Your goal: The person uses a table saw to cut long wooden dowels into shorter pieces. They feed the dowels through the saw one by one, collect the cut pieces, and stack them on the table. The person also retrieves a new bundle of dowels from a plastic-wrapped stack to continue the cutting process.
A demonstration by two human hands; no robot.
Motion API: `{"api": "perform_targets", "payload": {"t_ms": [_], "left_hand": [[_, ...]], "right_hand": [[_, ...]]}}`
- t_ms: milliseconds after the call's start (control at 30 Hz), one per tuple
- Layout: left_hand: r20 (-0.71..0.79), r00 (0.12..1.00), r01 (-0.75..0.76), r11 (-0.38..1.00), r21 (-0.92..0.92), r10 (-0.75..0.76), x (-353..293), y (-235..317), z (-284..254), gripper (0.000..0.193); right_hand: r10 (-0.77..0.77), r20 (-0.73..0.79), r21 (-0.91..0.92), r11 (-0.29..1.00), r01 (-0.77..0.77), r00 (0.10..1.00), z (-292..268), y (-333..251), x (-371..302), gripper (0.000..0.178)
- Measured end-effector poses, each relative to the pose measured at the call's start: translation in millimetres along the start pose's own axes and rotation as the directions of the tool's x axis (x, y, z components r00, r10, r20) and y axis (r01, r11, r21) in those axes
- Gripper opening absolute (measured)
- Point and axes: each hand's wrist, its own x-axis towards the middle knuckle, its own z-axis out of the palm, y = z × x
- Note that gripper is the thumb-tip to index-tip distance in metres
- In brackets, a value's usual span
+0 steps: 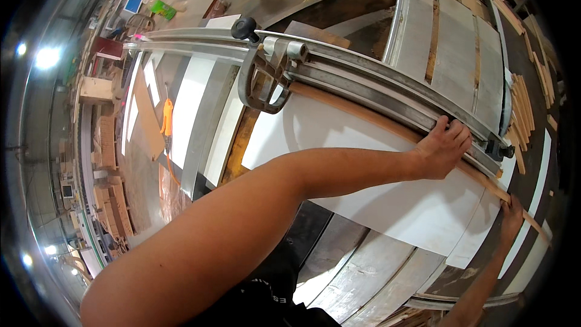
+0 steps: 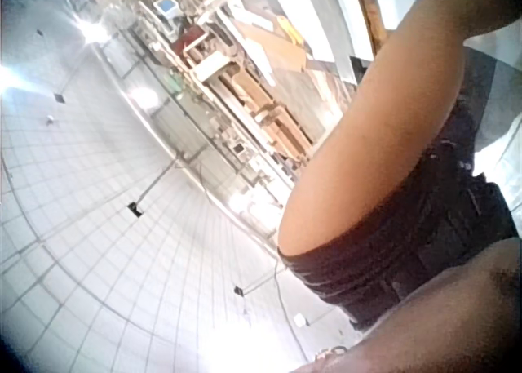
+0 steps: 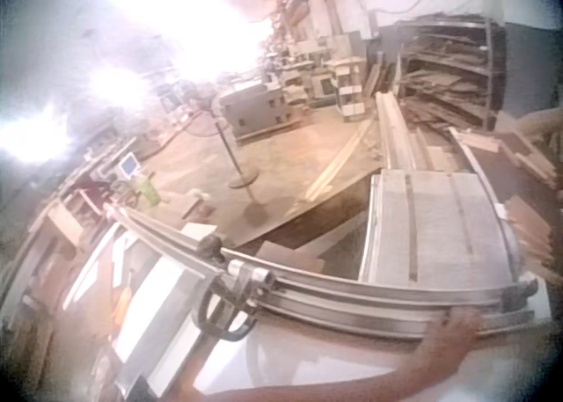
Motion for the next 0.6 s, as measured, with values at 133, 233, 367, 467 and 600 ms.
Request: {"api": "perform_targets", "payload": {"t_ms": [133,233,367,467,600], "left_hand": [[0.095,0.995,0.031,0.996,-0.086,-0.023,6.4,4.9,0.5,0.077],[0.086,0.995,0.046,0.997,-0.055,-0.041,4.4,7.3,14.8,0.081],[0.085,0.996,0.037,0.999,0.027,-0.039,1.0,0.8,10.9,0.084],[0.122,0.993,0.007,0.998,-0.057,0.0,6.7,-3.6,-4.4,0.084],[0.084,0.996,-0.024,0.998,-0.059,0.029,8.4,-5.9,-8.6,0.082]], "right_hand": [[-0.055,-0.016,-0.079,0.995,0.054,0.998,0.1,8.7,-5.2,0.035],[-0.075,-0.054,0.109,0.991,0.081,0.996,6.1,24.2,-0.7,0.037],[0.06,-0.079,-0.091,0.994,-0.067,0.995,-3.4,-21.3,-0.1,0.042],[0.041,-0.034,-0.107,0.993,-0.045,0.999,-15.4,-19.6,-1.1,0.043],[-0.02,-0.052,-0.09,0.996,0.016,0.998,-19.0,-19.1,-1.9,0.044]]}}
